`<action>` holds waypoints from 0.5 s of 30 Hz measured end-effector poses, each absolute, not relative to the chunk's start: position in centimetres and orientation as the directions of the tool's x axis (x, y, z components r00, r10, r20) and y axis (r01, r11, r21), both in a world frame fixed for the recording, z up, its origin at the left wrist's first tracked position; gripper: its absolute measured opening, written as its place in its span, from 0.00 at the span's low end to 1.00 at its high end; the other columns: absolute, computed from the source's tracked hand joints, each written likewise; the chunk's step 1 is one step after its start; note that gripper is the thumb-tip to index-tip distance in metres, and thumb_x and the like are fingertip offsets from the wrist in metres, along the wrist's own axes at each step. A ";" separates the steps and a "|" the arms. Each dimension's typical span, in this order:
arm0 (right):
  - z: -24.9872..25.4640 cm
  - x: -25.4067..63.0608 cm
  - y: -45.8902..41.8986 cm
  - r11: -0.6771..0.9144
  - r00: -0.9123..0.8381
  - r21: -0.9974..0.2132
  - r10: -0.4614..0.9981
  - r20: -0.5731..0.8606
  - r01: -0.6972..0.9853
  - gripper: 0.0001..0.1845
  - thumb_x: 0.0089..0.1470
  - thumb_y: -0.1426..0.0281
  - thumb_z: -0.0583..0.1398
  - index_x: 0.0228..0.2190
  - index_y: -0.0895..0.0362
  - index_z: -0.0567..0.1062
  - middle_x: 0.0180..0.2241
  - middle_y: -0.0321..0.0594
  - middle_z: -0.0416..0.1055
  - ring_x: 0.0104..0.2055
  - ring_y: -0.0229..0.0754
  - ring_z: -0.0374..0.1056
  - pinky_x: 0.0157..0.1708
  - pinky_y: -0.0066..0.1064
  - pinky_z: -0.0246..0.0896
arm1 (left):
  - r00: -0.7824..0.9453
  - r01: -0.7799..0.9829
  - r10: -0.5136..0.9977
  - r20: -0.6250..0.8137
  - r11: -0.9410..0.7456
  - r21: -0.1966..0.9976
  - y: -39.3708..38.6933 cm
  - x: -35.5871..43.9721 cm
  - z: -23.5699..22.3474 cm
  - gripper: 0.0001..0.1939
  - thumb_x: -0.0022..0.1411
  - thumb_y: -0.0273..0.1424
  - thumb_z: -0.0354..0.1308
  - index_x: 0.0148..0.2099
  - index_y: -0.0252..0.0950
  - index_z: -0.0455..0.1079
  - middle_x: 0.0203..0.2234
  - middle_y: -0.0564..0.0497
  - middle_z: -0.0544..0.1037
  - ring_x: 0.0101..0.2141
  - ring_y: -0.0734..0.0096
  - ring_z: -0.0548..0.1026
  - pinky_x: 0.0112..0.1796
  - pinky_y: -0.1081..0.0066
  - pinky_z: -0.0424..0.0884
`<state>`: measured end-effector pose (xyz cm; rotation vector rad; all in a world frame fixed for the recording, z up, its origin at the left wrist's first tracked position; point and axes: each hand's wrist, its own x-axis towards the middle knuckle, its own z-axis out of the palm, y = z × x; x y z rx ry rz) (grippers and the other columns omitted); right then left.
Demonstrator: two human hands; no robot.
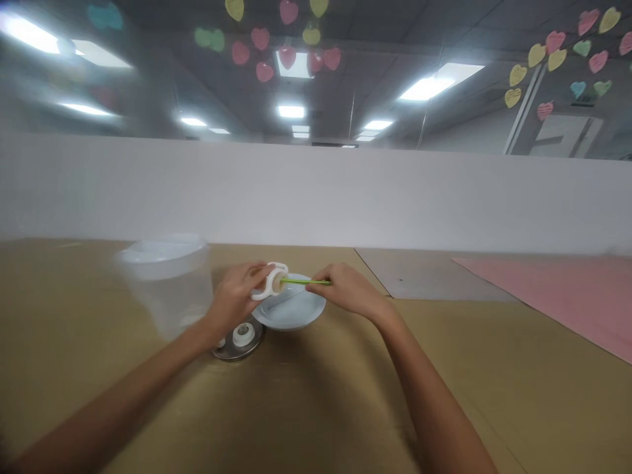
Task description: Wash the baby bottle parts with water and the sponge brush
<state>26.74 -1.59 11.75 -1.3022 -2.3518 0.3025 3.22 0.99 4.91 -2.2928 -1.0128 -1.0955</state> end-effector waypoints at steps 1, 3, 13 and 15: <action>11.9 27.1 -1.5 0.530 -0.462 -0.400 0.848 0.260 0.747 0.22 0.50 0.57 0.52 0.14 0.57 0.62 0.17 0.32 0.47 0.20 0.32 0.43 0.18 0.27 0.37 | 0.429 0.767 0.446 0.785 -0.640 -0.055 1.2 2.9 5.0 0.23 0.56 0.24 0.53 0.55 0.39 0.60 0.48 0.44 0.68 0.47 0.60 0.65 0.47 0.60 0.62; 12.2 28.0 -1.3 0.512 -0.455 -0.427 0.859 0.236 0.745 0.22 0.49 0.56 0.53 0.13 0.57 0.62 0.17 0.32 0.46 0.20 0.32 0.42 0.18 0.27 0.37 | 0.431 0.785 0.466 0.773 -0.616 -0.066 1.4 2.5 5.2 0.24 0.55 0.24 0.53 0.55 0.39 0.60 0.48 0.44 0.68 0.47 0.60 0.66 0.47 0.60 0.62; 13.2 31.6 -1.2 0.384 -0.397 -0.396 0.917 0.052 0.834 0.22 0.48 0.56 0.55 0.12 0.57 0.61 0.17 0.31 0.44 0.20 0.32 0.39 0.18 0.27 0.34 | 0.493 0.820 0.448 0.746 -0.527 -0.225 2.5 2.7 4.5 0.21 0.59 0.19 0.43 0.53 0.37 0.63 0.47 0.42 0.69 0.49 0.60 0.65 0.51 0.58 0.56; 13.2 32.5 -0.9 0.316 -0.323 -0.349 0.945 0.040 0.882 0.22 0.47 0.57 0.55 0.11 0.57 0.60 0.16 0.31 0.43 0.19 0.32 0.39 0.18 0.28 0.34 | 0.473 0.828 0.496 0.728 -0.533 -0.175 2.8 2.3 4.4 0.20 0.58 0.20 0.46 0.53 0.35 0.63 0.48 0.41 0.69 0.49 0.58 0.65 0.51 0.58 0.57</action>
